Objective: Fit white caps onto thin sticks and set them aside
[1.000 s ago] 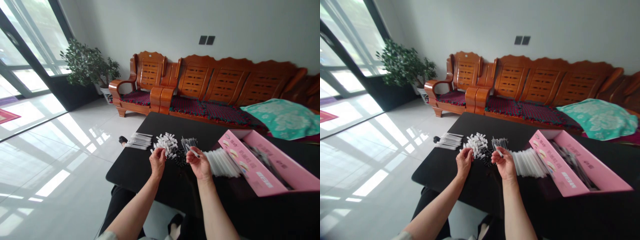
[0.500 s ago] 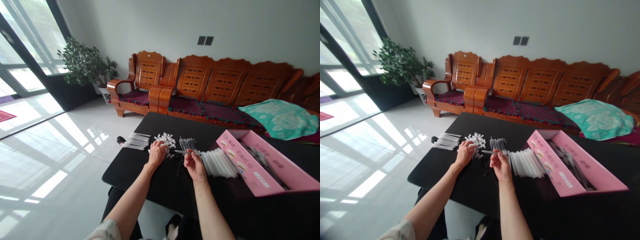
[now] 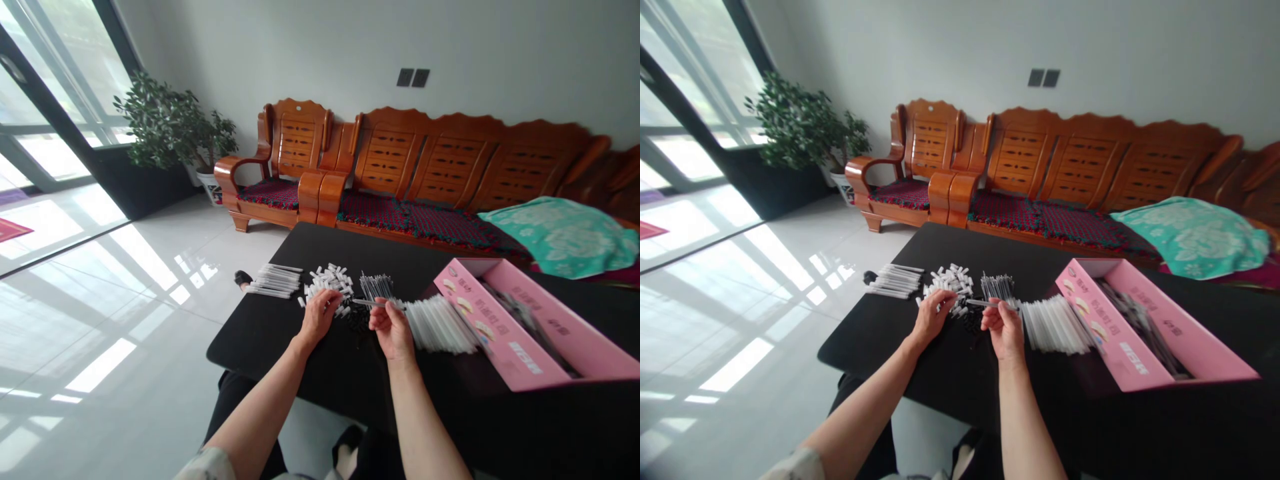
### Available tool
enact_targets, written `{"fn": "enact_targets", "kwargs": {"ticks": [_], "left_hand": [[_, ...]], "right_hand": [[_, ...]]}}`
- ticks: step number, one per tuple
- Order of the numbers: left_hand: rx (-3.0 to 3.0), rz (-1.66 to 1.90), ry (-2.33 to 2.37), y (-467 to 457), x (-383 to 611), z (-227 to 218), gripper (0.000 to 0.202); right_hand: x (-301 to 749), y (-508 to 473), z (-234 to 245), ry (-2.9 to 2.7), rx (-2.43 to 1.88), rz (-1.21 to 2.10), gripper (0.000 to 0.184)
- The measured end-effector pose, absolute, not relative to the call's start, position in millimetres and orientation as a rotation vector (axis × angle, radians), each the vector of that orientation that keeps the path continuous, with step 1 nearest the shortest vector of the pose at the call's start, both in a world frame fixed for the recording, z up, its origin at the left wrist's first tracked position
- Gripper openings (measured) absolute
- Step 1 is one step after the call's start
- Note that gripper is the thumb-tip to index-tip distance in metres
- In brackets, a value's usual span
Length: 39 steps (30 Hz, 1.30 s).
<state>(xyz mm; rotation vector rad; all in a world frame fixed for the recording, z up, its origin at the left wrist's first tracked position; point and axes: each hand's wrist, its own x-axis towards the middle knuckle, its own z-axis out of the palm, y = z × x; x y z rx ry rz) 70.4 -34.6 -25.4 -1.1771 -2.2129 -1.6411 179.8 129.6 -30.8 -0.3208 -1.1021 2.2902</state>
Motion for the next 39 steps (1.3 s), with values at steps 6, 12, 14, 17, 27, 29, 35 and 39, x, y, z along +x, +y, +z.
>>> {"fn": "enact_targets", "kwargs": {"ticks": [6,12,14,17,27,29,35,39], "left_hand": [[-1.212,-1.701,-2.218,-35,74,-21,0.021],[-1.249,-1.746,-2.202,-34,74,-22,0.022],[-1.247,-1.763,-2.212,-33,73,-25,0.023],[-1.241,-1.872,-2.239,-31,72,-29,0.025],[-1.022,-2.647,-2.182,-22,76,-26,0.038],[-0.955,-2.682,-2.164,-19,81,-25,0.037],[-0.867,-2.367,-2.223,-10,112,-19,0.021],[-0.91,-2.146,-2.207,-7,126,-12,0.016]], "right_hand": [[180,128,-30,-1.142,-0.327,2.277,0.028],[180,126,-29,-1.184,-0.352,2.268,0.029],[180,125,-28,-1.194,-0.352,2.265,0.029],[180,124,-27,-1.216,-0.352,2.273,0.028],[180,120,-22,-1.226,-0.342,2.305,0.028],[178,118,-20,-1.236,-0.366,2.281,0.027],[174,122,-22,-1.155,-0.493,2.28,0.024],[176,128,-24,-1.057,-0.611,2.427,0.02]]}}
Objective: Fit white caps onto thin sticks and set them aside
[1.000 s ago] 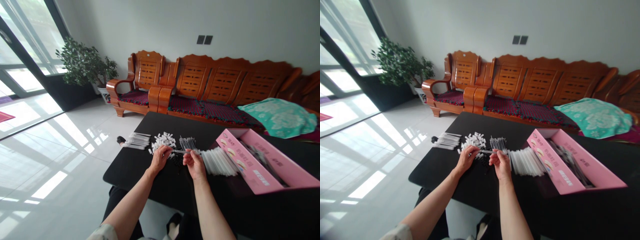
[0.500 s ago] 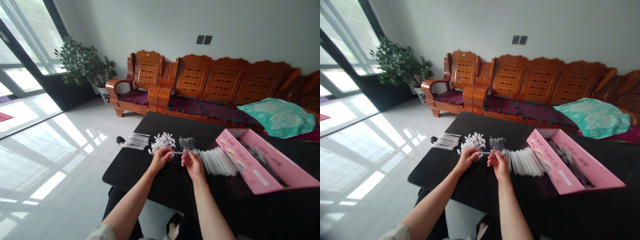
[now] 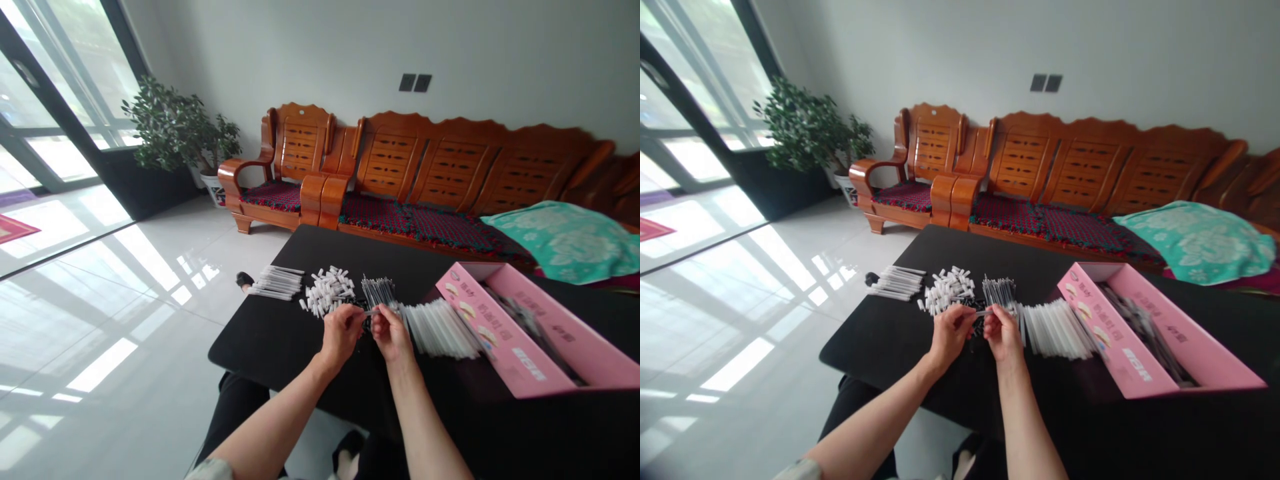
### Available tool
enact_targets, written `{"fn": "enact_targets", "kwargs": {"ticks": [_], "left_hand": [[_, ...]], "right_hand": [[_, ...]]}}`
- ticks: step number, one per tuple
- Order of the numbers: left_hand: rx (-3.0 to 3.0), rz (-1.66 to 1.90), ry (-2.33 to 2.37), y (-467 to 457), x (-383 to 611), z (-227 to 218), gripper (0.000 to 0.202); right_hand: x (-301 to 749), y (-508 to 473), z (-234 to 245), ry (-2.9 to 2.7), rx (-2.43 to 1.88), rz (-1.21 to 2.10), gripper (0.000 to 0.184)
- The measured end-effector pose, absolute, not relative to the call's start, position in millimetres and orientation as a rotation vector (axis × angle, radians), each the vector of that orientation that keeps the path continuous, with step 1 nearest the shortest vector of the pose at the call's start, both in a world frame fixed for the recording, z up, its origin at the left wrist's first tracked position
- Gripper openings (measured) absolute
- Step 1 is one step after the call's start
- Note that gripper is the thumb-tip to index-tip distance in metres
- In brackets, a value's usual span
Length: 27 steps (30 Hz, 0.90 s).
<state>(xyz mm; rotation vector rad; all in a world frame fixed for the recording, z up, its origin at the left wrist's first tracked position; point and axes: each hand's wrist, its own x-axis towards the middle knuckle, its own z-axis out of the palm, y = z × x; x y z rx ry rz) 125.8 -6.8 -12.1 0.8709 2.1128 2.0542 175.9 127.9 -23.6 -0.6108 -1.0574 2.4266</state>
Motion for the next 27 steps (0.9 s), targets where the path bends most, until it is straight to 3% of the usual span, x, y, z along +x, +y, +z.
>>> {"fn": "enact_targets", "kwargs": {"ticks": [4,8,18,23,27], "left_hand": [[0.925,1.975,2.021,-7,116,-8,0.018],[0.754,2.098,1.946,-18,84,-9,0.023],[0.267,2.395,2.3,-117,-24,-25,0.028],[0.059,2.21,2.558,-149,-52,-31,0.034],[-0.064,1.855,2.816,-158,-62,-28,0.033]], "right_hand": [[179,128,-22,-1.007,-0.563,2.465,0.02],[181,125,-23,-1.038,-0.421,2.469,0.034],[186,138,-34,-0.949,-0.361,2.451,0.035],[186,137,-35,-0.953,-0.362,2.463,0.032],[186,137,-35,-0.95,-0.361,2.471,0.031]]}}
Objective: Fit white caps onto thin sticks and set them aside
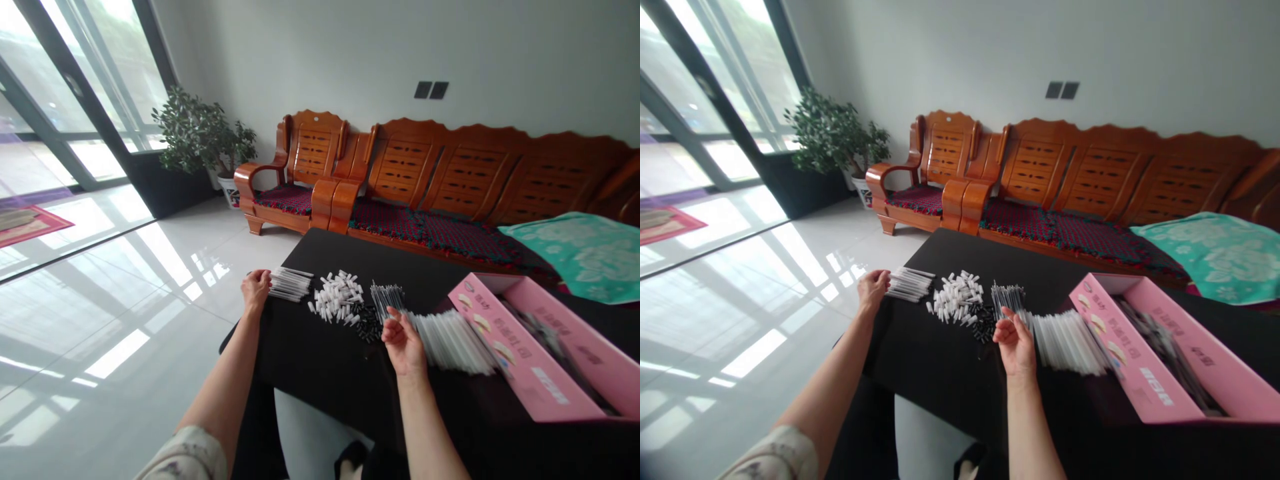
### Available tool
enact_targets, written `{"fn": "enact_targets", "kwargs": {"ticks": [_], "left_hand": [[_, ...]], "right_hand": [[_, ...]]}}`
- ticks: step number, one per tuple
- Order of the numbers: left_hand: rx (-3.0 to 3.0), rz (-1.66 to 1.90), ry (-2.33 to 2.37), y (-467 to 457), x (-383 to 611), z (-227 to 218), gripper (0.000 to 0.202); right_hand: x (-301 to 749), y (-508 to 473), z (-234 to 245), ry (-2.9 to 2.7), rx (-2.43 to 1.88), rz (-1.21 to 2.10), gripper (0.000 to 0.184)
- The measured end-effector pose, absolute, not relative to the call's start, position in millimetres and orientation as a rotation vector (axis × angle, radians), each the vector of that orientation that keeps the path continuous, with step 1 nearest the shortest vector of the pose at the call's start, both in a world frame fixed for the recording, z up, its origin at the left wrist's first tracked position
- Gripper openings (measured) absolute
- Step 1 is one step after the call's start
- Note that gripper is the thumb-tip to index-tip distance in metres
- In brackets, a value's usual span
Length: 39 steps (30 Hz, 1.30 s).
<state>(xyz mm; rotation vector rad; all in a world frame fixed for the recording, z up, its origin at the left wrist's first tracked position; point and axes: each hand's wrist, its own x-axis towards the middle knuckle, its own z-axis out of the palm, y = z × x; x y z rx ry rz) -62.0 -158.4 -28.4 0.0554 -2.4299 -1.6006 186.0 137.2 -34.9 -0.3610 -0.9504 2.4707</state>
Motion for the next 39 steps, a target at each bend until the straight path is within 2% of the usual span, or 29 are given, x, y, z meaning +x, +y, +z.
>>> {"fn": "enact_targets", "kwargs": {"ticks": [6,11,20,24,29,39], "left_hand": [[0.063,-1.357,-2.603,-160,-71,-31,0.031],[0.018,-1.302,-2.591,-148,-64,-29,0.028],[-0.661,-1.571,-2.696,3,17,-2,0.016],[-0.799,-1.321,-2.922,68,42,-6,0.021],[-0.747,-0.965,-3.07,101,48,-7,0.032],[-0.713,-1.052,-3.145,108,39,-12,0.035]], "right_hand": [[187,137,-34,-0.93,-0.367,2.453,0.031],[187,138,-32,-0.913,-0.385,2.421,0.027],[188,137,-34,-0.907,-0.374,2.391,0.027],[190,138,-33,-0.909,-0.386,2.372,0.025],[190,139,-32,-0.899,-0.398,2.378,0.027],[192,141,-28,-0.893,-0.391,2.36,0.026]]}}
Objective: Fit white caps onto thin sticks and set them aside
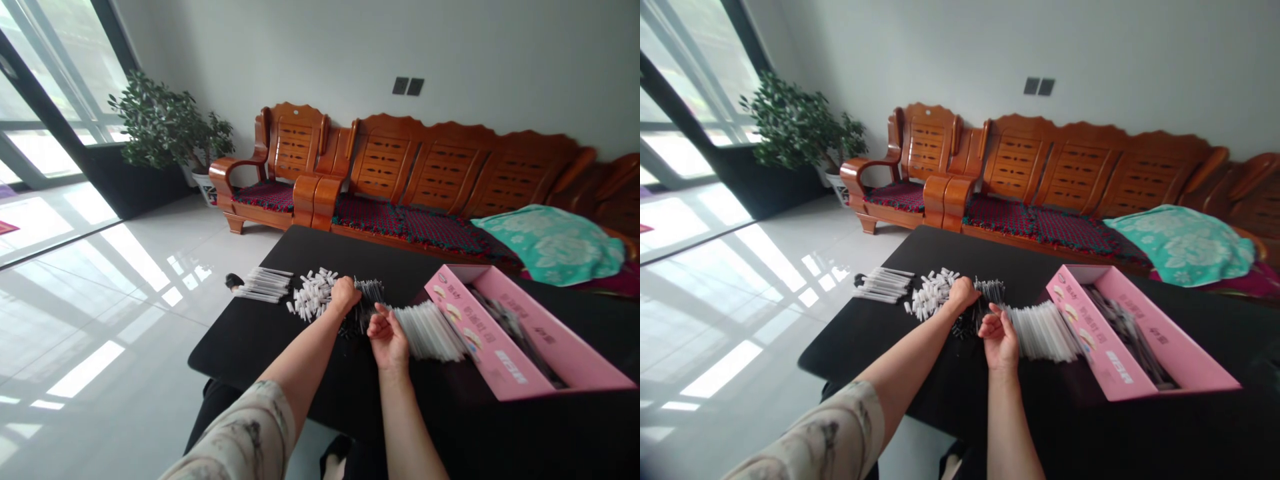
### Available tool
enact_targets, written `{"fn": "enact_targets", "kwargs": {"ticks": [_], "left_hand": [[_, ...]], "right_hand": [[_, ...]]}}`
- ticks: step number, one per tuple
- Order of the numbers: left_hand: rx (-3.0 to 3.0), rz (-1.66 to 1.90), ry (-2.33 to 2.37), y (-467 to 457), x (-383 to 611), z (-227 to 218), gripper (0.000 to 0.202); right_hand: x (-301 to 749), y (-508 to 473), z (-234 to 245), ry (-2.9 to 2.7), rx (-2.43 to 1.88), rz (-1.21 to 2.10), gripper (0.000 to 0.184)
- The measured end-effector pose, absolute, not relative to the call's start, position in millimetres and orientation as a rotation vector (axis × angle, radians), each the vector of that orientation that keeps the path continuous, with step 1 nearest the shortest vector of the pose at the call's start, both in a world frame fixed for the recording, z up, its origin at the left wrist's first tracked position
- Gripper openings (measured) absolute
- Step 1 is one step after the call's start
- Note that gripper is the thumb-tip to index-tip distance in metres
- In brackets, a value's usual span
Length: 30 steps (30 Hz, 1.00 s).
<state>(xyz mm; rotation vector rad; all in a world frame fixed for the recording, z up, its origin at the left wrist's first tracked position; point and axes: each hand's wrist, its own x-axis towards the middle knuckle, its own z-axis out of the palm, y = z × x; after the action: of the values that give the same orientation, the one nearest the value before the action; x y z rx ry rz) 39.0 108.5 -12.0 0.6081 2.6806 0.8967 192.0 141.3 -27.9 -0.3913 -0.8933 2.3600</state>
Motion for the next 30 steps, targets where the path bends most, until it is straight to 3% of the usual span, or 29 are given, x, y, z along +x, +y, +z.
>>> {"fn": "enact_targets", "kwargs": {"ticks": [4,7,11,13,21,30], "left_hand": [[0.561,0.984,2.626,107,35,-14,0.033],[0.562,1.072,2.561,105,32,-10,0.022],[0.587,1.195,2.458,98,30,-5,0.016],[0.592,1.261,2.404,94,31,-4,0.02],[0.511,1.545,2.194,63,36,-7,0.025],[0.422,1.846,1.959,10,50,-13,0.031]], "right_hand": [[202,151,-23,-0.943,-0.493,2.211,0.031],[213,165,-21,-1.21,-0.765,1.916,0.032],[226,189,-20,-1.798,-1.121,1.433,0.017],[228,198,-20,-2.026,-1.162,1.212,0.008],[215,197,-26,-2.541,-1.161,0.431,0.017],[208,192,-21,-2.502,-1.252,0.403,0.014]]}}
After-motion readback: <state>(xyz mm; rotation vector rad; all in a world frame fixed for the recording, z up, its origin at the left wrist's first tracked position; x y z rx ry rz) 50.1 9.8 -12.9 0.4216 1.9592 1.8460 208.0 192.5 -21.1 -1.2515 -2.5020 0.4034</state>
